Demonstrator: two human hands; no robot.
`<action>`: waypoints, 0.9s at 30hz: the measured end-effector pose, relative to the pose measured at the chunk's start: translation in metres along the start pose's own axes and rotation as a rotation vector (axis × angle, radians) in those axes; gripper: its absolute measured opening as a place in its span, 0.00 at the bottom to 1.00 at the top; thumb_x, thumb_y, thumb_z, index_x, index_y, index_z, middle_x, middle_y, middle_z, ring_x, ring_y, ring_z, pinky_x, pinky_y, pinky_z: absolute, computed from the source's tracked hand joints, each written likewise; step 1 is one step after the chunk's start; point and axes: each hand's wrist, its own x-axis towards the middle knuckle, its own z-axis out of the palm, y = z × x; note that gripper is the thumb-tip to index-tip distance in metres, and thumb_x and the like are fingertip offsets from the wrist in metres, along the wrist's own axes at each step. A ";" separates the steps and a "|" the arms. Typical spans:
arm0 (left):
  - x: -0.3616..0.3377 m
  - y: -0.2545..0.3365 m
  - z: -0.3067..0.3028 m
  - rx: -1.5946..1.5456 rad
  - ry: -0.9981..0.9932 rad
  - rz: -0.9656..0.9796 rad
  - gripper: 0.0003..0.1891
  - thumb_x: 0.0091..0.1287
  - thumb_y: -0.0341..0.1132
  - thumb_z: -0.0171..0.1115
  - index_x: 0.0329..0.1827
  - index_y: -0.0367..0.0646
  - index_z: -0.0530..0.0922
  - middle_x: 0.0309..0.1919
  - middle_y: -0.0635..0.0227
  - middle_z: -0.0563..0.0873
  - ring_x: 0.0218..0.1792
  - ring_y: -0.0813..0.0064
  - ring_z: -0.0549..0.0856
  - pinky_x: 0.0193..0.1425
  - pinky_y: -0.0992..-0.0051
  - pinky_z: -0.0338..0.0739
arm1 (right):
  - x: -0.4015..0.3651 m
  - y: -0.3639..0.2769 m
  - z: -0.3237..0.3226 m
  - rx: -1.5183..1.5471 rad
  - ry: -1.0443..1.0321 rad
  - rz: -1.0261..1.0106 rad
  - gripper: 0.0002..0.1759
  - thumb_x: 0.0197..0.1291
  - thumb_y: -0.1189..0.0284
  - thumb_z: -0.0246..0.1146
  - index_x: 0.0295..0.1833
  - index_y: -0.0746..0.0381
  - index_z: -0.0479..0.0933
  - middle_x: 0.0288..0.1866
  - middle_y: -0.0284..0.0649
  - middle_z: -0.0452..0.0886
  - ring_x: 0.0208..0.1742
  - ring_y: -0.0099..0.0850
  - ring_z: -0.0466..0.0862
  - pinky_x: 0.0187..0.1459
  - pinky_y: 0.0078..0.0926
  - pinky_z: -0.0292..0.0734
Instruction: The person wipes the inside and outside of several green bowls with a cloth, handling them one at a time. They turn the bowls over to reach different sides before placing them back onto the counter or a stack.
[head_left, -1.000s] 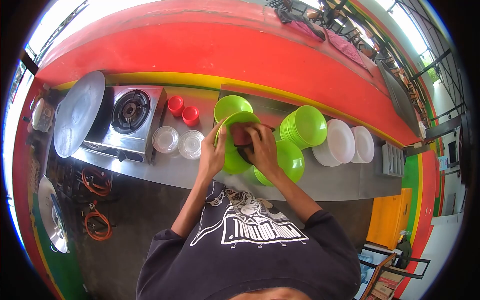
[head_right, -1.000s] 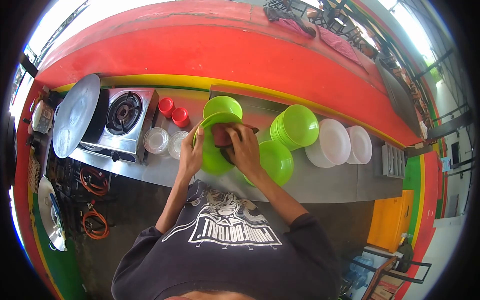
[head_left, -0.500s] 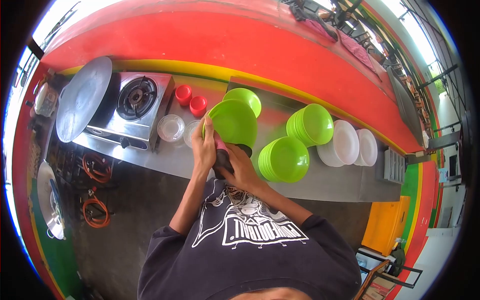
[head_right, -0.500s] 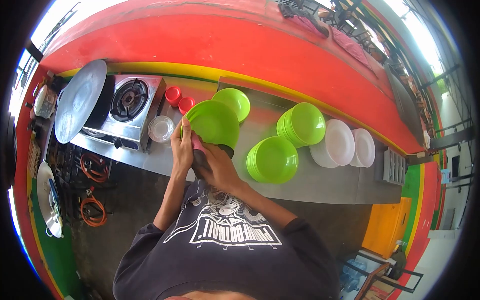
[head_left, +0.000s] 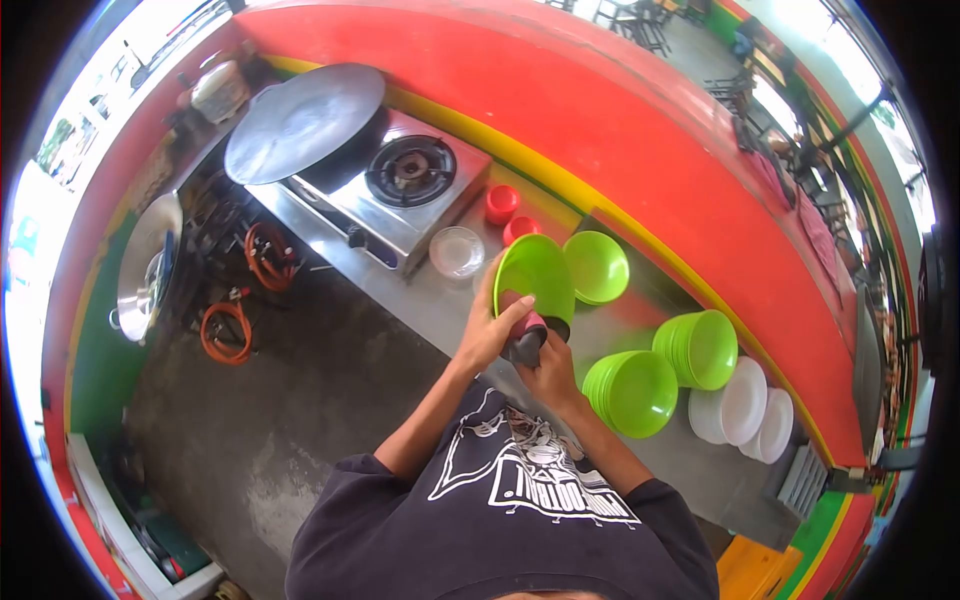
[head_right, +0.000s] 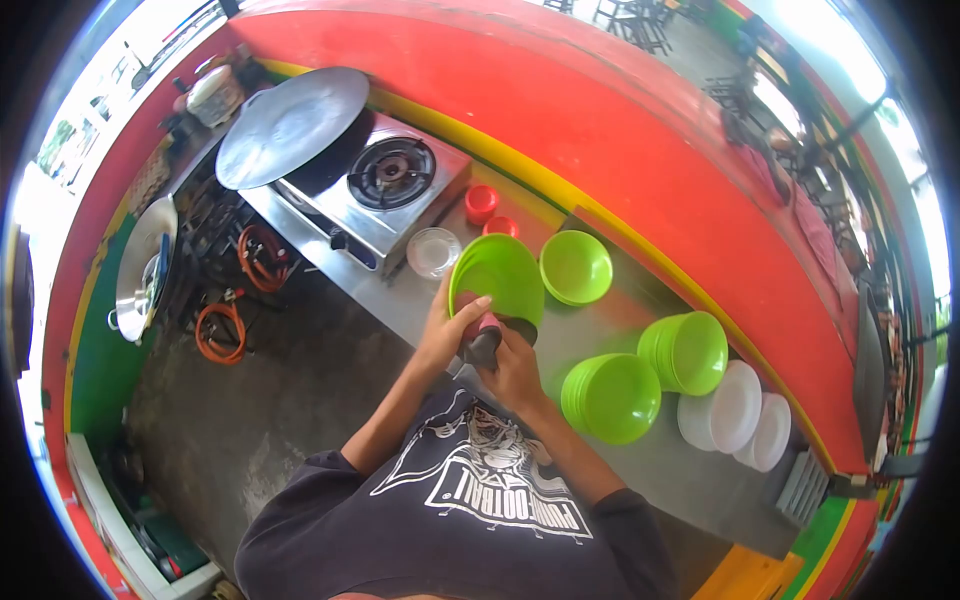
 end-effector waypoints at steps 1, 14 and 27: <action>-0.002 -0.004 -0.005 0.012 0.007 -0.011 0.31 0.73 0.35 0.58 0.79 0.37 0.64 0.70 0.57 0.76 0.71 0.68 0.73 0.76 0.69 0.64 | -0.002 -0.002 0.006 0.005 -0.051 0.011 0.30 0.49 0.76 0.72 0.61 0.67 0.77 0.54 0.51 0.83 0.51 0.53 0.84 0.53 0.44 0.80; -0.014 -0.002 -0.024 -0.095 0.068 -0.089 0.30 0.76 0.41 0.56 0.77 0.36 0.64 0.66 0.60 0.77 0.68 0.68 0.75 0.74 0.70 0.65 | 0.008 -0.011 0.011 -0.028 -0.088 -0.068 0.24 0.54 0.76 0.69 0.58 0.68 0.76 0.46 0.53 0.83 0.49 0.54 0.83 0.52 0.47 0.79; -0.002 0.006 -0.018 -0.170 -0.070 -0.235 0.28 0.76 0.47 0.57 0.73 0.39 0.70 0.63 0.61 0.80 0.64 0.69 0.78 0.71 0.70 0.68 | -0.017 0.005 -0.005 -0.140 -0.051 -0.093 0.27 0.51 0.74 0.71 0.59 0.67 0.76 0.51 0.50 0.83 0.52 0.52 0.83 0.53 0.47 0.79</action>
